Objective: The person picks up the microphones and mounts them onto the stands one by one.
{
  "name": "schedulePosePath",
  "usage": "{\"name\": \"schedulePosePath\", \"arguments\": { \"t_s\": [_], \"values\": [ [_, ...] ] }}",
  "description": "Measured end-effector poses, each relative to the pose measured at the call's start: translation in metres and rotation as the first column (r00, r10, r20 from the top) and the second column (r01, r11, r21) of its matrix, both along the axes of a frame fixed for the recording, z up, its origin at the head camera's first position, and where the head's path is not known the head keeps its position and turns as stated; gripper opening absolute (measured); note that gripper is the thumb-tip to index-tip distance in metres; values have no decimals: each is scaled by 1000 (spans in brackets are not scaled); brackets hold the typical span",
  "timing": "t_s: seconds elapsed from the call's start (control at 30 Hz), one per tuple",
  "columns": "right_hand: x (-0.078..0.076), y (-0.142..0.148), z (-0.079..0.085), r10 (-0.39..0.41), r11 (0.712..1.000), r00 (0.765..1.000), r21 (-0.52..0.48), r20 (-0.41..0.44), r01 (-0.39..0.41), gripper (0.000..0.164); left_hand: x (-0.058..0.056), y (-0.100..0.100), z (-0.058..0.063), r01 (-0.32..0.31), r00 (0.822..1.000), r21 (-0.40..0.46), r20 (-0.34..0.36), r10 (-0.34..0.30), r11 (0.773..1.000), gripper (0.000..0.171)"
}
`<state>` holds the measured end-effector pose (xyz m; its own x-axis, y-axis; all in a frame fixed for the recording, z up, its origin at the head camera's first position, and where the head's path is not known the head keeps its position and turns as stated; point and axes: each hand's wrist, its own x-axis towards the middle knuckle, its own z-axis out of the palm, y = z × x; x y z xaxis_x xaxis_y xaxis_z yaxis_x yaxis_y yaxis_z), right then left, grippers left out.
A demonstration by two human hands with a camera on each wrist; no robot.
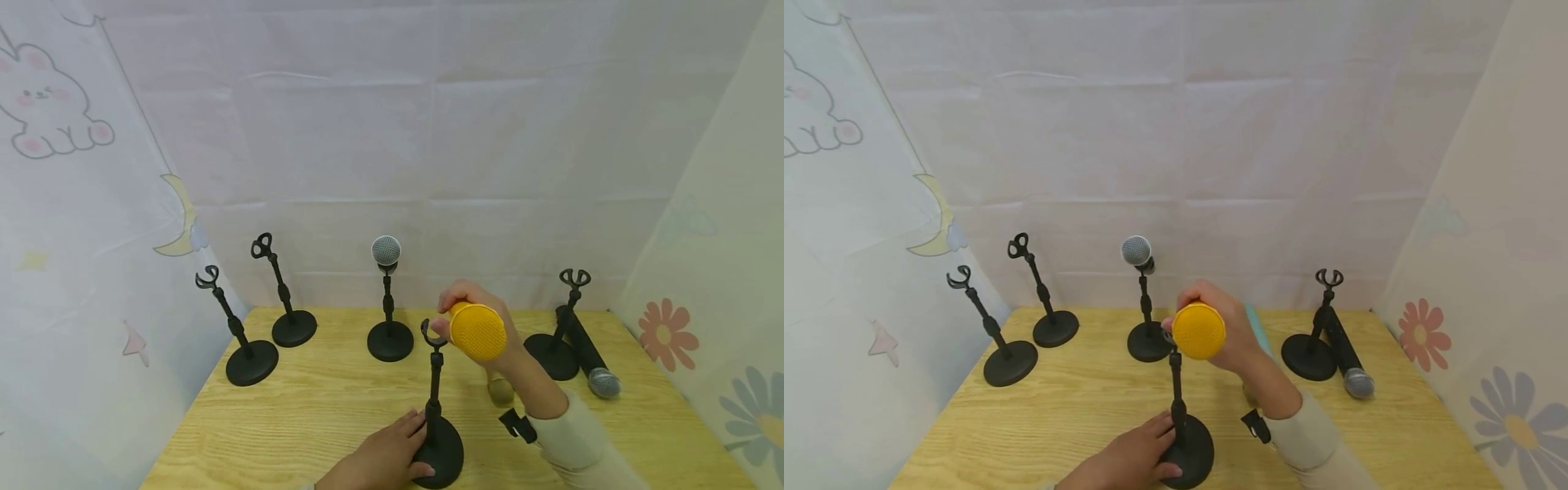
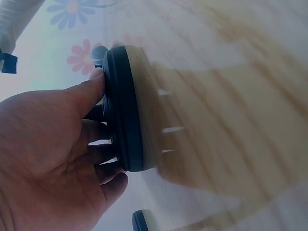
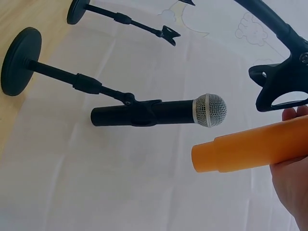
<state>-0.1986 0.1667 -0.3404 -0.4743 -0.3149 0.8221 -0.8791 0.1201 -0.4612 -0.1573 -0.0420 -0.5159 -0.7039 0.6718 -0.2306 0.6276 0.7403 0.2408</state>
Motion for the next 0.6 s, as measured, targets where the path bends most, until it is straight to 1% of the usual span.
{"name": "schedulePosePath", "arguments": {
  "t_s": [0.17,0.3,0.4,0.53,0.6],
  "values": [
    [0,-6,2,8,1000,1000,5,16,-8,27,1,1,1,19,1000,0,-8,-19,1000,72],
    [2,-10,4,13,999,1000,29,23,-14,31,1,2,1,33,999,-2,-15,-33,999,73],
    [3,-13,4,16,1000,998,25,58,-17,34,1,1,0,36,999,-5,-18,-36,999,73],
    [3,-16,5,37,999,992,-5,119,-37,39,1,2,0,35,999,-7,-11,-36,999,73],
    [2,-18,6,37,999,991,-6,127,-37,43,0,2,0,32,999,-5,-5,-32,999,73]
  ]
}}
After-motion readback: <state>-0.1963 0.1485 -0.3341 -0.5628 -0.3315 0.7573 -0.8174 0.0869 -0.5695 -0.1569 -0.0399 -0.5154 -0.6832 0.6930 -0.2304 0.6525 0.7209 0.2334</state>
